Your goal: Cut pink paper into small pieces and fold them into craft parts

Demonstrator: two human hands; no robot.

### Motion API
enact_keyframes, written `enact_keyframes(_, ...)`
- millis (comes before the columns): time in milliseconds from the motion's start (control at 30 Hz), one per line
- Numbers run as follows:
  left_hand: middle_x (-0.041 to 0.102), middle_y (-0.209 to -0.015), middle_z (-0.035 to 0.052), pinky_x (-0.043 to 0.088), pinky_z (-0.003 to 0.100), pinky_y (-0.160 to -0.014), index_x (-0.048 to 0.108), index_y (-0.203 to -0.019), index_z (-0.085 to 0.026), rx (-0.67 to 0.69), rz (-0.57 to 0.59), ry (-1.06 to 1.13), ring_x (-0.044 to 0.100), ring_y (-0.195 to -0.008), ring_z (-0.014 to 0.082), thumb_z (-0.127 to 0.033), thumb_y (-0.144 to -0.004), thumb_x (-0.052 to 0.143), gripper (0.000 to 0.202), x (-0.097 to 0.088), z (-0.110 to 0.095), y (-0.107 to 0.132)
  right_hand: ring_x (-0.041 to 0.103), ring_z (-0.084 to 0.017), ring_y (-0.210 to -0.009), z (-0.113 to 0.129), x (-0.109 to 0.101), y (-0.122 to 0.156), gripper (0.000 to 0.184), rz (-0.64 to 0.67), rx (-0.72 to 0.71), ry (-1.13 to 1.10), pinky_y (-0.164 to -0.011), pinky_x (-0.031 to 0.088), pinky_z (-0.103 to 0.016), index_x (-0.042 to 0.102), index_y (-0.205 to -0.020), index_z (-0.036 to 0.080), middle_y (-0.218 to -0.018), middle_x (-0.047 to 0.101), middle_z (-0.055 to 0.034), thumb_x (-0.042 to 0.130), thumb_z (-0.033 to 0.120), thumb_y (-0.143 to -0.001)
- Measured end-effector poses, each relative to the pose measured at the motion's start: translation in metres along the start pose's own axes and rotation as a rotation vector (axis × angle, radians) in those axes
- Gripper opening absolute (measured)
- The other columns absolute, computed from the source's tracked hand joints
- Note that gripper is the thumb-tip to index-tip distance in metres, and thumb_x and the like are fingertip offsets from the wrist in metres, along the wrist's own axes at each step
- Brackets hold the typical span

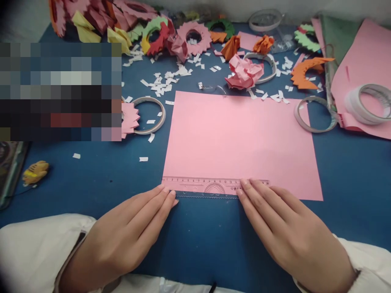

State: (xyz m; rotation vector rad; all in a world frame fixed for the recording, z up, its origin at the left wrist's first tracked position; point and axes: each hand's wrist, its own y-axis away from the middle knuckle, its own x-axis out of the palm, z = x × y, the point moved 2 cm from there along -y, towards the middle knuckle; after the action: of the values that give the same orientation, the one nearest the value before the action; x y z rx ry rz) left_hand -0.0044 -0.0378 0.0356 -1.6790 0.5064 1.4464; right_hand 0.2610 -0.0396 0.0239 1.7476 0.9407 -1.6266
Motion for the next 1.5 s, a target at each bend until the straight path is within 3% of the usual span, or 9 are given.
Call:
enact_keyframes(333, 0.067, -0.099, 0.0271, 0.063, 0.042, -0.063, 0.061, -0.098, 0.009, -0.001, 0.032, -0.001, 0.069, -0.087, 0.0359, 0.001, -0.081, 0.055, 0.019, 0.004, 0.000, 0.002, 0.043, -0.033, -0.127, 0.006, -0.002, -0.002, 0.044, 0.014, 0.006, 0.029, -0.097, 0.040, -0.047, 0.043, -0.129, 0.003, -0.140, 0.043, -0.0182, 0.035, 0.001, -0.086)
enact_keyframes(800, 0.068, -0.097, 0.0261, 0.062, 0.041, -0.063, 0.062, -0.097, 0.008, 0.003, 0.015, -0.017, 0.069, -0.087, 0.0371, 0.000, -0.082, 0.049, 0.022, 0.006, -0.002, 0.006, 0.041, -0.031, -0.129, 0.008, -0.005, 0.000, 0.047, 0.019, -0.017, 0.055, -0.097, 0.041, -0.046, 0.044, -0.130, 0.004, -0.141, 0.042, -0.0166, 0.032, 0.004, -0.084)
enact_keyframes(1500, 0.070, -0.098, 0.0207, 0.059, 0.038, -0.069, 0.064, -0.098, 0.004, -0.011, 0.038, -0.047, 0.068, -0.090, 0.0312, -0.005, -0.083, 0.043, 0.027, 0.002, -0.009, 0.012, 0.041, -0.031, -0.130, 0.014, -0.007, 0.005, 0.042, 0.063, -0.036, 0.047, -0.096, 0.041, -0.047, 0.046, -0.127, 0.005, -0.142, 0.041, -0.0166, 0.028, 0.011, -0.089)
